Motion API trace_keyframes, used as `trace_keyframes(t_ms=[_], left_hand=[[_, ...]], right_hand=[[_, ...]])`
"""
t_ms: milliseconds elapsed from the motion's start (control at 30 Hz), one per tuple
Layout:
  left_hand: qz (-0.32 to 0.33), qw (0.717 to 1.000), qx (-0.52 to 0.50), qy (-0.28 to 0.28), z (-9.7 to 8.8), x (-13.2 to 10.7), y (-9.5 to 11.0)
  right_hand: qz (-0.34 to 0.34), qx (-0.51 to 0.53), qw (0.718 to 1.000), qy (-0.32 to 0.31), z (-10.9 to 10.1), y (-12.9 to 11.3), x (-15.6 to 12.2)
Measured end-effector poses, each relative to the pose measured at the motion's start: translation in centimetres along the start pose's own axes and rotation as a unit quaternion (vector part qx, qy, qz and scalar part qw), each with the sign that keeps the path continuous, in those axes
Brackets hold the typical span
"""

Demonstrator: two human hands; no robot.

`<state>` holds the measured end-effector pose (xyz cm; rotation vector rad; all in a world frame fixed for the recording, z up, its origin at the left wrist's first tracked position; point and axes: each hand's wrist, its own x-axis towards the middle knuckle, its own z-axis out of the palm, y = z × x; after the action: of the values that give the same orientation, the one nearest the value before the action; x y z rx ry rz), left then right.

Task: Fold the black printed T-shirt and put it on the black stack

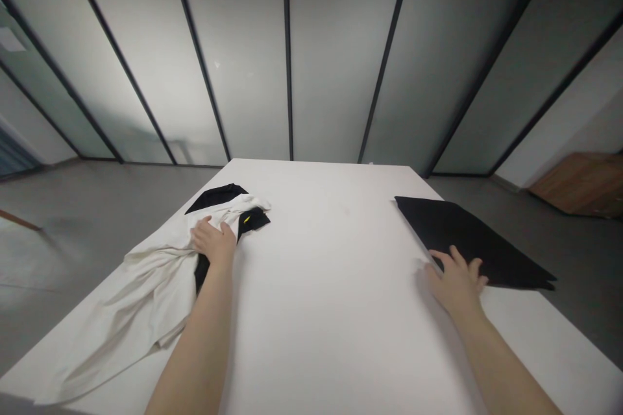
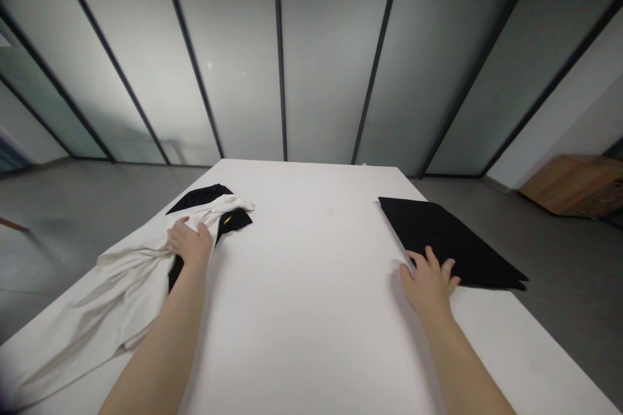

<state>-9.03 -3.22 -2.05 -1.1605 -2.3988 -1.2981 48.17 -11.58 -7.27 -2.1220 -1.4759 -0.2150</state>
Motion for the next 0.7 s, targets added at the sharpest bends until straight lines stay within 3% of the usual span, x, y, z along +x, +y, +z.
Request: trace_keyframes(t_ms=[100, 167, 333, 467, 600, 700], left_hand=[[-0.001, 0.989, 0.111, -0.1, 0.0, -0.2, -0.8], [0.002, 0.981, 0.139, -0.137, -0.1, -0.4, -0.8], [-0.016, 0.975, 0.16, -0.152, -0.8, -0.1, -0.1], [0.006, 0.974, 0.16, -0.161, -1.5, -0.2, 0.8], [0.089, 0.981, 0.105, -0.138, -1.5, -2.1, 3.4], [0.173, 0.974, 0.003, -0.147, -1.1, -5.4, 6.4]], right_hand=[[-0.079, 0.066, 0.995, 0.009, 0.4, -1.6, -0.6], [-0.123, 0.112, 0.986, 0.009, 0.8, -2.3, -0.9], [-0.195, 0.175, 0.965, 0.021, 1.5, -2.9, -1.3], [-0.208, 0.197, 0.958, 0.001, 1.7, -2.7, -1.4], [-0.189, 0.209, 0.959, -0.012, 1.9, -3.0, -1.5], [-0.18, 0.219, 0.958, -0.036, 1.4, -3.8, -1.7]])
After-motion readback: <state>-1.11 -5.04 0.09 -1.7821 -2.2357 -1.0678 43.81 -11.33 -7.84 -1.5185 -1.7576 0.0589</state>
